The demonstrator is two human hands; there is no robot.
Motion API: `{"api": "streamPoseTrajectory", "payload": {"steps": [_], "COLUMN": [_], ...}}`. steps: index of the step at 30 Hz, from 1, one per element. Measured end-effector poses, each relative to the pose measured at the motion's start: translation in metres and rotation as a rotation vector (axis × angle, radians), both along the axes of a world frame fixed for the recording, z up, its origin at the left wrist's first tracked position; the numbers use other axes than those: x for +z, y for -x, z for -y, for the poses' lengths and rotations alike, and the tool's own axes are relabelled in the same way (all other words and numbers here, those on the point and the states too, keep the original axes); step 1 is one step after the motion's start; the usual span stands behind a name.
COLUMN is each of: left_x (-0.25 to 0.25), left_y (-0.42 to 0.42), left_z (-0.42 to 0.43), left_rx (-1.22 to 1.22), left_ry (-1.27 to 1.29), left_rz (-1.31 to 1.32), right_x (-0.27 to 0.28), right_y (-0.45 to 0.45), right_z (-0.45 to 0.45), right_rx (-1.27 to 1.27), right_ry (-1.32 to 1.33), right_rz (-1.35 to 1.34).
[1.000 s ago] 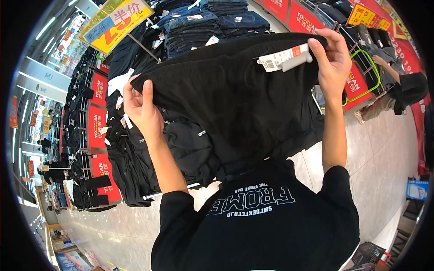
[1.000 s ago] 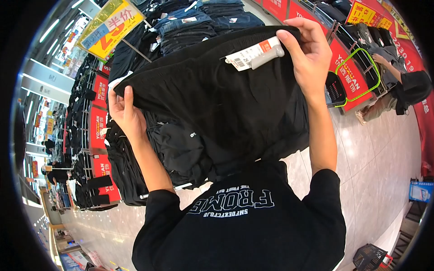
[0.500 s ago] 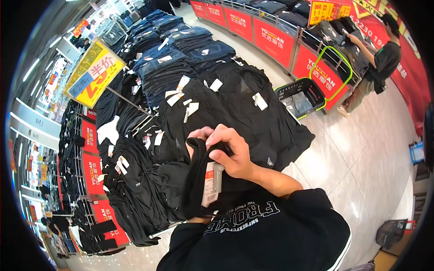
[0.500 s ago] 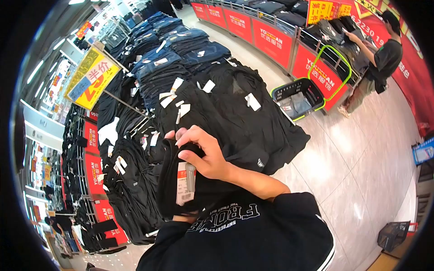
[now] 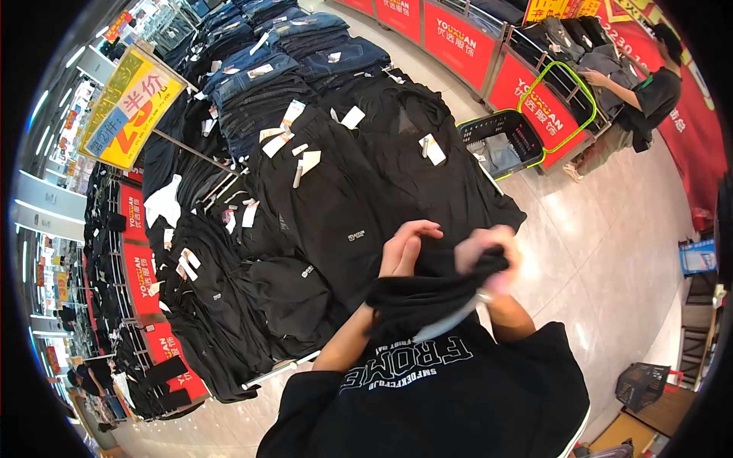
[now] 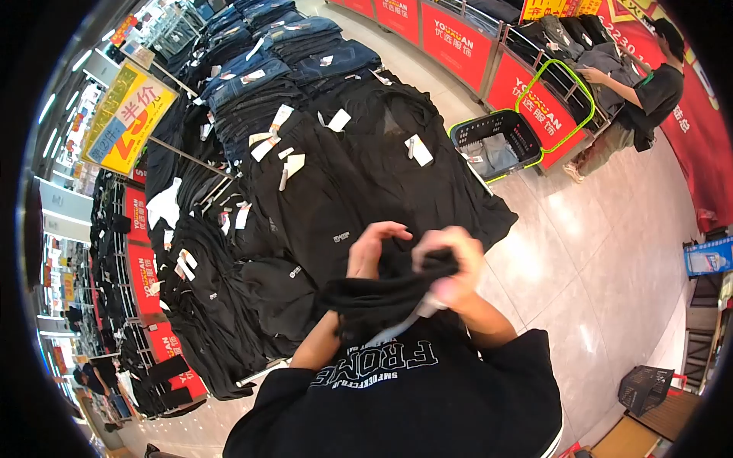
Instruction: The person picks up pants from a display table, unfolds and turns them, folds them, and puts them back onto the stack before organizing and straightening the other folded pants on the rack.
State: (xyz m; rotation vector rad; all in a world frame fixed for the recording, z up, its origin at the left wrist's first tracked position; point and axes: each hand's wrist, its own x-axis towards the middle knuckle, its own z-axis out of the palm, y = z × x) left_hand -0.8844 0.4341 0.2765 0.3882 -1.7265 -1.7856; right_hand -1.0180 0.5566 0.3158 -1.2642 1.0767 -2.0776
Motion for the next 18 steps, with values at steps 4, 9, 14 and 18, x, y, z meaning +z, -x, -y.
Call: {"api": "streamPoseTrajectory", "payload": {"steps": [4,9,14,18], "left_x": [-0.114,-0.094,-0.086,-0.111], "left_y": [0.019,0.05,0.069,0.057], "left_z": [-0.019,-0.087,-0.098,-0.07], "left_rx": [-0.357,-0.886,-0.764,-0.474], "left_ry": [-0.062,-0.236,-0.202,-0.365], "left_rz": [0.192,0.142,0.267,0.296], "right_x": [0.035,0.1,0.126,0.074], "right_y": [0.061,0.108,0.157,0.215], "right_z": [-0.03,-0.1,-0.124,-0.071], "right_rx": [0.436,0.33,0.367,0.482], "right_ry": [0.608,0.408,0.308,0.216], "right_rz": [0.141,-0.025,-0.032,0.11]}}
